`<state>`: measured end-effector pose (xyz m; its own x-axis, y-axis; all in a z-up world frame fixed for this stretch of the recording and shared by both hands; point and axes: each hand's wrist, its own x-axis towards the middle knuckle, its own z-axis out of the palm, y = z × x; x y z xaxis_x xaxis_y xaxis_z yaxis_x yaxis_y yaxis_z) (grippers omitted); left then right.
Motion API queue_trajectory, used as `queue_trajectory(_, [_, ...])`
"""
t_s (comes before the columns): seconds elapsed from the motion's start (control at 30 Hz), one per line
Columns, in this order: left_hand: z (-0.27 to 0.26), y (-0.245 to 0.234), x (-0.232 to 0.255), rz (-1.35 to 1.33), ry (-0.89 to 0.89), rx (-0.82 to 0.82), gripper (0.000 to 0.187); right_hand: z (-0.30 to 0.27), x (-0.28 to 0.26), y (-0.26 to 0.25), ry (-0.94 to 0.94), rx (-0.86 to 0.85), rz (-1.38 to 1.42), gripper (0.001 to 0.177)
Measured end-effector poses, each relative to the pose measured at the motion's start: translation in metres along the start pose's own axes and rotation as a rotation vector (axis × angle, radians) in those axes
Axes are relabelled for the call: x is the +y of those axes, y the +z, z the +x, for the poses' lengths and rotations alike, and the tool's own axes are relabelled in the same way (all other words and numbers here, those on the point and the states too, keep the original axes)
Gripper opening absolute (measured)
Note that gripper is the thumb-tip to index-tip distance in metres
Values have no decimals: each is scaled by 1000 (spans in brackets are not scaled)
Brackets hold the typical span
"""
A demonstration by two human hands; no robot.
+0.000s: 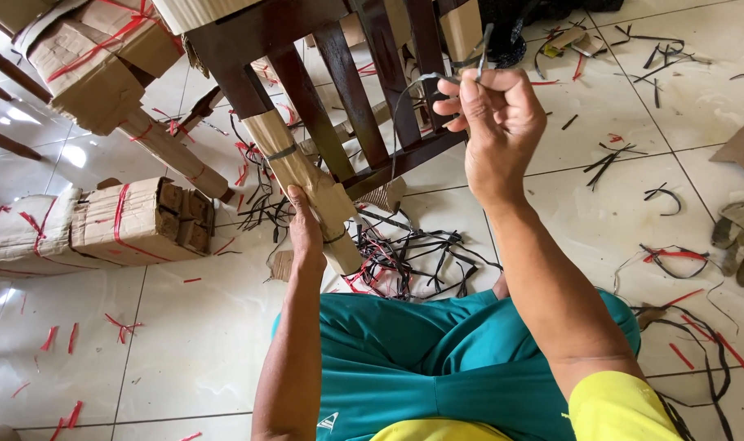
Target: Securing cardboard protective packaging onto a wooden chair using plastic straps and a utility knife.
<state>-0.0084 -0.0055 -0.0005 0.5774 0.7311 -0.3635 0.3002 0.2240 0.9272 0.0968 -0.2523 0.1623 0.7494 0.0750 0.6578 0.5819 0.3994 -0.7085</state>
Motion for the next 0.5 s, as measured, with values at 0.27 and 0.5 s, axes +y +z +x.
queue_trajectory(0.27, [-1, 0, 0, 41, 7, -19, 123, 11, 16, 15, -83, 7, -125, 9])
queue_trajectory(0.5, [-3, 0, 0, 22, -18, -28, 122, -11, 42, 15, -82, -27, -199, 7])
